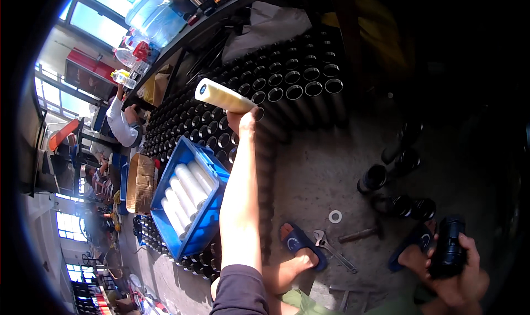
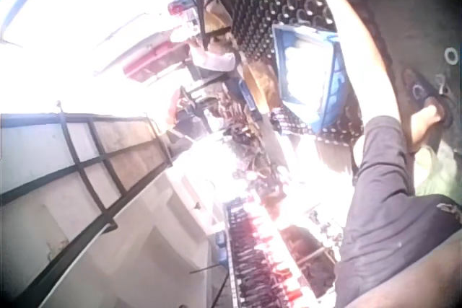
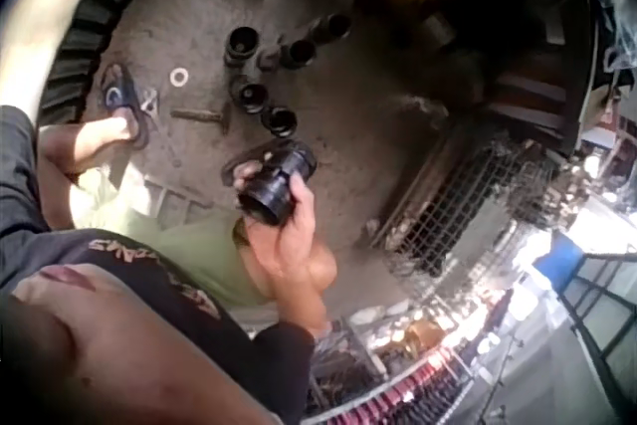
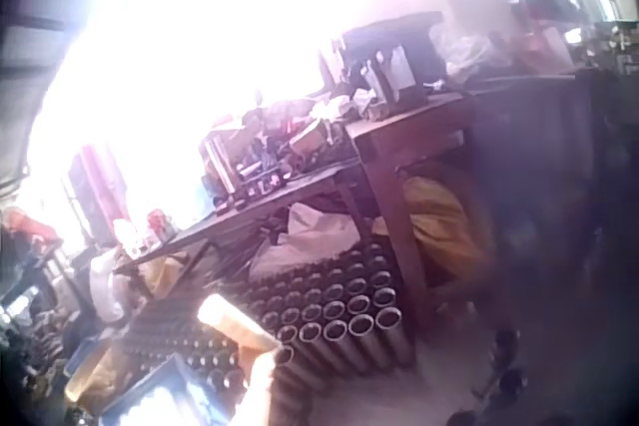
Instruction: The person assembles industrial tube components by inserting a cylindrical filter into a metal tube, attaching a black plastic end cap, and then using a lever-operated press to secure the assembly before placing it in a wire cart.
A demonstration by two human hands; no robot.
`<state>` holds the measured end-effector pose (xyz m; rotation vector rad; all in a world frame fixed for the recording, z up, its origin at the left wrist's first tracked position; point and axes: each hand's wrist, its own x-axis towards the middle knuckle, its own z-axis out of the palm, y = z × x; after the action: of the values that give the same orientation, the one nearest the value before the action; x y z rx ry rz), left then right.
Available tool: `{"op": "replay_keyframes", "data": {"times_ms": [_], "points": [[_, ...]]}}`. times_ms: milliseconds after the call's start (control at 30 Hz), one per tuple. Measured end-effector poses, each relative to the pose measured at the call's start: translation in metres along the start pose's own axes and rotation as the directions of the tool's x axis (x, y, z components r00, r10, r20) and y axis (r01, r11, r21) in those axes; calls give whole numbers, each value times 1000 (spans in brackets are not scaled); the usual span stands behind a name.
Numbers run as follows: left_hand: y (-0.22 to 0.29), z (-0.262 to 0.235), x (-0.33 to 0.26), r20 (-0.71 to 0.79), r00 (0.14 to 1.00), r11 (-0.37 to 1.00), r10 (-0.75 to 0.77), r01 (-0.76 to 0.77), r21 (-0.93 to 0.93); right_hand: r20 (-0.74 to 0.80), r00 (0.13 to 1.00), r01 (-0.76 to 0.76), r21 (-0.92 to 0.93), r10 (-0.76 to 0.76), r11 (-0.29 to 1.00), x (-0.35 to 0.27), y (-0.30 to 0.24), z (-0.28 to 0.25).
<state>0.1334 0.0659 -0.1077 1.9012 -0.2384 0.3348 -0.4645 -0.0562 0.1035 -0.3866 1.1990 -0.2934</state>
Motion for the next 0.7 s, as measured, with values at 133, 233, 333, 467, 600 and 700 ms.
{"op": "replay_keyframes", "data": {"times_ms": [133,233,333,467,600,700], "points": [[-18,35,-1,67,997,1000,26,-27,7,79,996,-45,47,41,998,-8,-28,-6],[-42,35,-1,92,993,997,78,-78,-6,97,995,0,-7,0,1000,-5,-37,2],[-65,32,5,68,980,982,187,-187,-9,141,990,-4,-6,4,1000,3,-40,8],[-64,42,2,49,974,968,223,-227,107,-92,995,32,-27,-34,999,15,-24,11],[-63,39,7,25,989,978,143,-145,152,129,989,-64,-41,69,997,8,-30,16],[-60,39,7,21,995,980,101,-103,173,125,991,-41,-66,49,997,7,-26,18]]}}
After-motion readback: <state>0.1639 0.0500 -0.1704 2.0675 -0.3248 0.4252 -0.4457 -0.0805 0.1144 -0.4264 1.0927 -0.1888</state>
